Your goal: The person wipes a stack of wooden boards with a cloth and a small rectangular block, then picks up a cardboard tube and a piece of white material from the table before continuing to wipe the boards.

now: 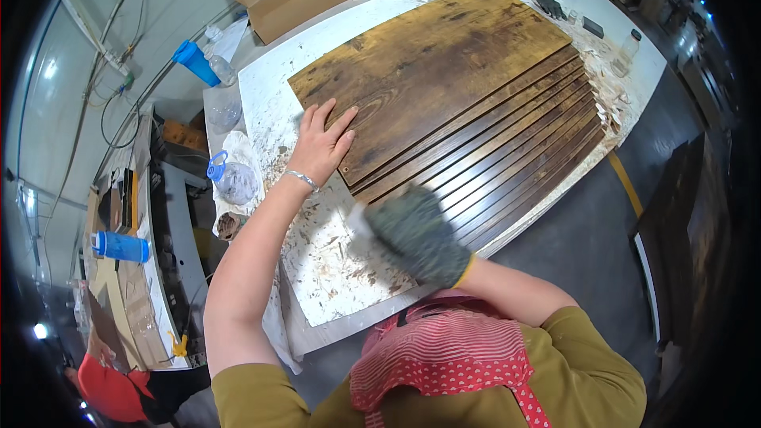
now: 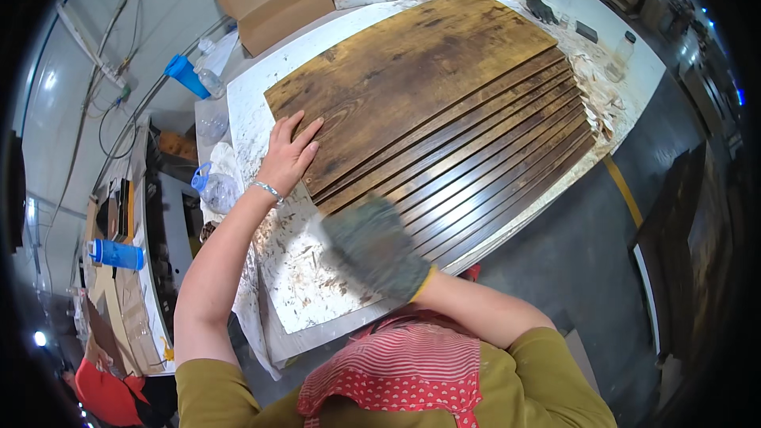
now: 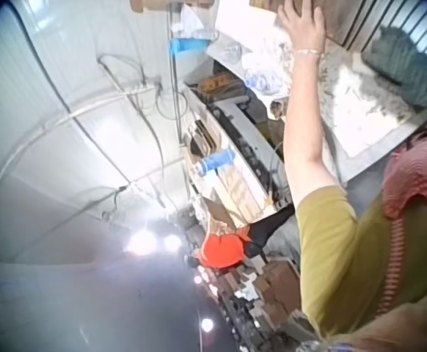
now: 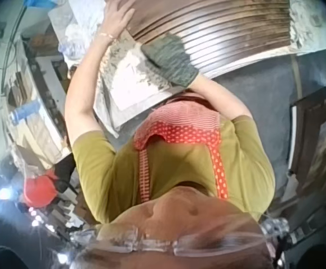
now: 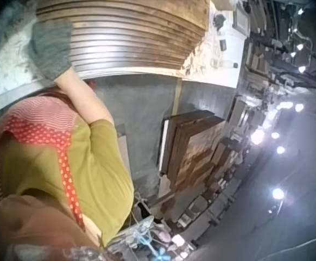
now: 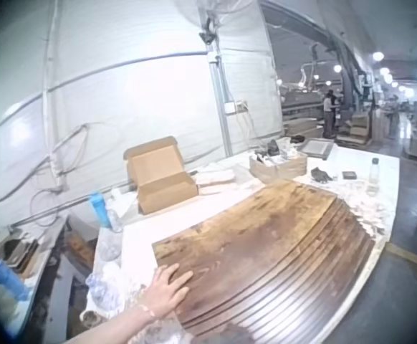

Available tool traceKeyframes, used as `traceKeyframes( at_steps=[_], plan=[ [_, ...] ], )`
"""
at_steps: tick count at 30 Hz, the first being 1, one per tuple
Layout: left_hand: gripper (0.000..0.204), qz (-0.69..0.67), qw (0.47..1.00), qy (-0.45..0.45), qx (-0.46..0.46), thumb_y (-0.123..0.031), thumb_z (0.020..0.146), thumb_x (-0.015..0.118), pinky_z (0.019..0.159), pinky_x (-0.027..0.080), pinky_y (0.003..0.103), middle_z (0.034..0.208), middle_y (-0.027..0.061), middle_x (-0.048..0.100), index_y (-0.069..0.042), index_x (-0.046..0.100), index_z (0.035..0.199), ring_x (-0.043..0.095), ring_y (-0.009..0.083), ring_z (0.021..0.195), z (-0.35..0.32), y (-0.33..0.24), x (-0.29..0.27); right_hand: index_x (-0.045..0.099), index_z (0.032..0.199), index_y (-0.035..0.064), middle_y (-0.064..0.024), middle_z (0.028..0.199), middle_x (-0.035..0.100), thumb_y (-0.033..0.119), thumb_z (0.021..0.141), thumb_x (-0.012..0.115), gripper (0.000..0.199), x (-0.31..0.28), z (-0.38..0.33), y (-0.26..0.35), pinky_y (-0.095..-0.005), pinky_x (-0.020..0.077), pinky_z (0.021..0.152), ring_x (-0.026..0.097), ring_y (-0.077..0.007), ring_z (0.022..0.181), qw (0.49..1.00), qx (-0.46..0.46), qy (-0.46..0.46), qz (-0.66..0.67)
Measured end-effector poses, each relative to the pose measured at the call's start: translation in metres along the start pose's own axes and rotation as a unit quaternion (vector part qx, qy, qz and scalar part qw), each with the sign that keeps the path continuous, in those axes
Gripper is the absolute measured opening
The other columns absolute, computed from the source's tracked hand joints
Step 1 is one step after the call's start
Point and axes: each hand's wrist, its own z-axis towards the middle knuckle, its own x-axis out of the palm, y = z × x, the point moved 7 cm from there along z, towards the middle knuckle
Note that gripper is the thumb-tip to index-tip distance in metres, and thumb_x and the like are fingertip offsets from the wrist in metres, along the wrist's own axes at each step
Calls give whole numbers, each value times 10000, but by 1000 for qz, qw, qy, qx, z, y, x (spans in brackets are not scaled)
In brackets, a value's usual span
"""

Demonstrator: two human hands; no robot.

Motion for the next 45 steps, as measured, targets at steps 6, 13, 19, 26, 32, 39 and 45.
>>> traceKeyframes(
  at_steps=[6,13,19,26,32,39,45],
  plan=[
    [420,-16,999,-10,30,-375,917,472,1080,262,485,1391,178,380,-226,508,1308,286,438,1270,1,0,-8,601,930,39,-111,705,547,234,725,636,285,-46,-22,-62,-403,396,686,531,-242,694,984,138,-87,-69],
    [418,-45,998,-11,35,-344,940,439,1098,230,465,1405,185,343,-197,489,1328,252,400,1307,3,19,0,597,1038,38,-108,796,577,275,805,613,333,-8,3,6,-401,411,747,548,-263,727,991,65,60,-103],
    [413,-63,996,-37,53,-376,939,438,1089,249,494,1410,193,341,-225,493,1319,244,440,1308,7,15,3,571,1046,-7,-132,800,569,216,741,608,379,-26,28,-50,-412,402,700,544,-296,728,986,109,-108,-70],
    [407,-86,996,-13,37,-376,946,429,1097,232,493,1423,188,320,-225,491,1319,220,438,1317,5,19,3,587,1050,55,-125,763,572,220,801,573,299,-10,31,37,-433,452,734,590,-270,729,999,-20,-1,-36],
    [400,-90,995,-24,30,-373,947,434,1099,226,496,1427,181,317,-223,498,1312,217,433,1319,5,19,5,617,996,-9,-153,746,601,177,782,649,285,-78,-13,-118,-405,468,644,577,-304,642,946,222,-237,-2],
    [393,-84,995,-32,42,-359,941,455,1098,227,495,1411,179,332,-227,506,1308,231,429,1310,8,20,6,574,998,24,-133,769,540,260,767,576,330,13,19,-2,-483,413,864,553,-283,735,994,51,17,-94],
    [410,-70,997,-22,37,-335,954,431,1113,181,470,1425,170,299,-216,468,1344,209,399,1332,0,25,7,611,968,56,-75,755,570,287,781,599,297,-27,1,-10,-414,426,725,553,-238,679,996,86,7,-17]
  ],
)
